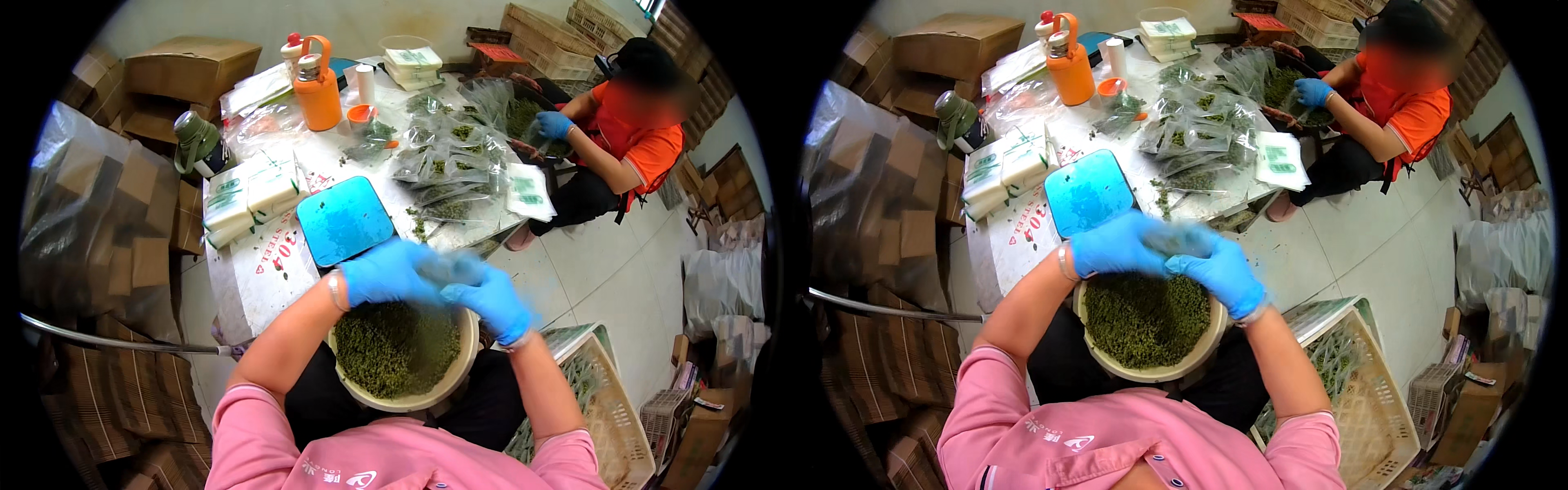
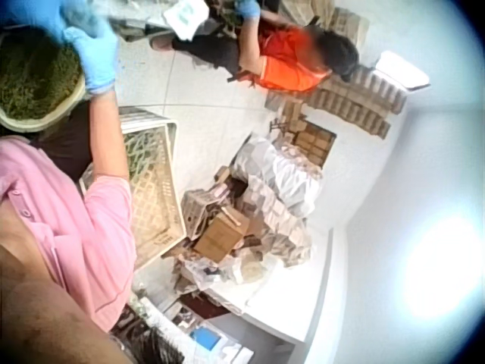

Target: The person scoops green dried vegetables from a bowl into small plastic bags, weighs each bag on a digital scale, and places the filled bags into a basket. The process is repeated continuously with consistent hand movements.

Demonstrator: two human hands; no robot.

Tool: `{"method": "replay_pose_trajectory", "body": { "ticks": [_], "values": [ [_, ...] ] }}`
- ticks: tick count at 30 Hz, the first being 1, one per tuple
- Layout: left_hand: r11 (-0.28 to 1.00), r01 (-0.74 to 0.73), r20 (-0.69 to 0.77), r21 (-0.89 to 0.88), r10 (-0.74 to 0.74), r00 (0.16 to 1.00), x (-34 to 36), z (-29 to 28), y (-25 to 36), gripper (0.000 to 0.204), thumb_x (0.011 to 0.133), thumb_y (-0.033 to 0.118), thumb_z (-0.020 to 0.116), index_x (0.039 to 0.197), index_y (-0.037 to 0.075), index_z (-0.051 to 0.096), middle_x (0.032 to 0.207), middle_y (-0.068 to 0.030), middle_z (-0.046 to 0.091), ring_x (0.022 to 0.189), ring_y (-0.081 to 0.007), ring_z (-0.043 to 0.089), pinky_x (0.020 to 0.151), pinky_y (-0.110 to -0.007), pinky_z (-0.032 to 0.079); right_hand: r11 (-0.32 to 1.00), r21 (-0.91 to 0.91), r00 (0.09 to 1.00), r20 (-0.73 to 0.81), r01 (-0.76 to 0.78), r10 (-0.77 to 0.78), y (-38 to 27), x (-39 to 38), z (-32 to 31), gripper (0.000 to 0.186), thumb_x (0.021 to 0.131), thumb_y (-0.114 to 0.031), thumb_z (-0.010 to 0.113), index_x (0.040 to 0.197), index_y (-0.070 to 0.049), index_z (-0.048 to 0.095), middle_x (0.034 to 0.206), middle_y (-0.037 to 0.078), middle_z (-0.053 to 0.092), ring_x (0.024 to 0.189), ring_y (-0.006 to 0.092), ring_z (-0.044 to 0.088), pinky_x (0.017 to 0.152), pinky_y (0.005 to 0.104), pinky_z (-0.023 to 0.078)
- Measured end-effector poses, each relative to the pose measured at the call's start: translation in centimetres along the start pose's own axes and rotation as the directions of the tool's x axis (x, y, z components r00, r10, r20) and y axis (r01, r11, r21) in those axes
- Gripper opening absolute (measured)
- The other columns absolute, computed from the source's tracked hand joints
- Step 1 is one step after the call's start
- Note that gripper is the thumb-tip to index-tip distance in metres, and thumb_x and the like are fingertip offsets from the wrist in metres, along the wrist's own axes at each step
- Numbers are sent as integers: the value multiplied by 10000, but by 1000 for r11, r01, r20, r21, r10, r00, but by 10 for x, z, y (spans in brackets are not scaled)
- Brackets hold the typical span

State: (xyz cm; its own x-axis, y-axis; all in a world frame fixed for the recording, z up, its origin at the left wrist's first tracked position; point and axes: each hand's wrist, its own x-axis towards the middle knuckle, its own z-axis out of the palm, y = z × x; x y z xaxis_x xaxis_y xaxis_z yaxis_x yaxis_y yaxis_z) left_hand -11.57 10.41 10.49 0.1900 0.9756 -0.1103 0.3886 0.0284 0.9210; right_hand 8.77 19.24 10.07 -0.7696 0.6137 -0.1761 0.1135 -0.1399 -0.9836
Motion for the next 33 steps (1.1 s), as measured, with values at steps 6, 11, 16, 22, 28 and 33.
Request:
{"method": "replay_pose_trajectory", "body": {
  "ticks": [6, 11, 16, 22, 28, 33],
  "values": [
    [991, 27, -452, 131, 35, 891, 66, -102, 0, 405, 836, 124, 705, 1234, 74, 651, 1020, -121, 710, 918, -213, 681, 800, -338, 547, 909, 363, 952, -140, -206, 271, 52, -10, -47, 248, 939, -165, 591, 1095, 5, 683, 935, 58, 676, 778, 154, 645, 699, 337, 569],
    [832, 277, -541, 481, 33, 840, 150, -125, -90, 257, 840, 264, 636, 1052, 163, 742, 1027, -145, 709, 932, -347, 678, 849, -413, 536, 973, 215, 934, -358, 82, 1, 40, -47, -116, 325, 976, -199, 523, 1217, -19, 644, 1111, 87, 670, 994, 212, 645, 754, 358, 580],
    [962, -28, -742, 272, 228, 630, 53, -164, -88, 151, 916, 110, 617, 969, 54, 746, 914, -64, 727, 763, -161, 658, 687, -298, 527, 849, -489, 613, -738, -198, -282, 62, -148, -259, 380, 945, -257, 603, 1263, -50, 632, 1164, 90, 671, 999, 194, 651, 792, 352, 560],
    [789, 260, -503, 556, 70, 862, -60, -140, -120, 206, 928, 48, 608, 1102, -28, 689, 900, -72, 702, 758, -111, 581, 717, -268, 491, 778, -129, 3, -987, -615, -161, 173, -318, -373, 462, 949, -409, 575, 1230, -51, 655, 1136, 221, 680, 1005, 292, 660, 873, 406, 516],
    [961, 248, -685, 123, -99, 722, -82, -79, -76, 488, 934, -35, 551, 1415, 38, 505, 1134, -55, 678, 874, -95, 562, 804, -241, 480, 742, -67, -206, -941, -667, -270, 226, -355, -358, 379, 990, -358, 487, 1231, -133, 672, 1126, 185, 693, 997, 366, 658, 876, 445, 501],
    [951, 236, -746, 198, -10, 666, -111, -48, -70, 412, 949, -39, 512, 1359, -13, 552, 1244, -69, 645, 930, -83, 570, 842, -234, 470, 575, -151, 0, -967, -804, -253, 242, -351, -335, 385, 1004, -332, 431, 1211, -94, 652, 1092, 230, 677, 997, 411, 639, 879, 479, 494]
  ]
}}
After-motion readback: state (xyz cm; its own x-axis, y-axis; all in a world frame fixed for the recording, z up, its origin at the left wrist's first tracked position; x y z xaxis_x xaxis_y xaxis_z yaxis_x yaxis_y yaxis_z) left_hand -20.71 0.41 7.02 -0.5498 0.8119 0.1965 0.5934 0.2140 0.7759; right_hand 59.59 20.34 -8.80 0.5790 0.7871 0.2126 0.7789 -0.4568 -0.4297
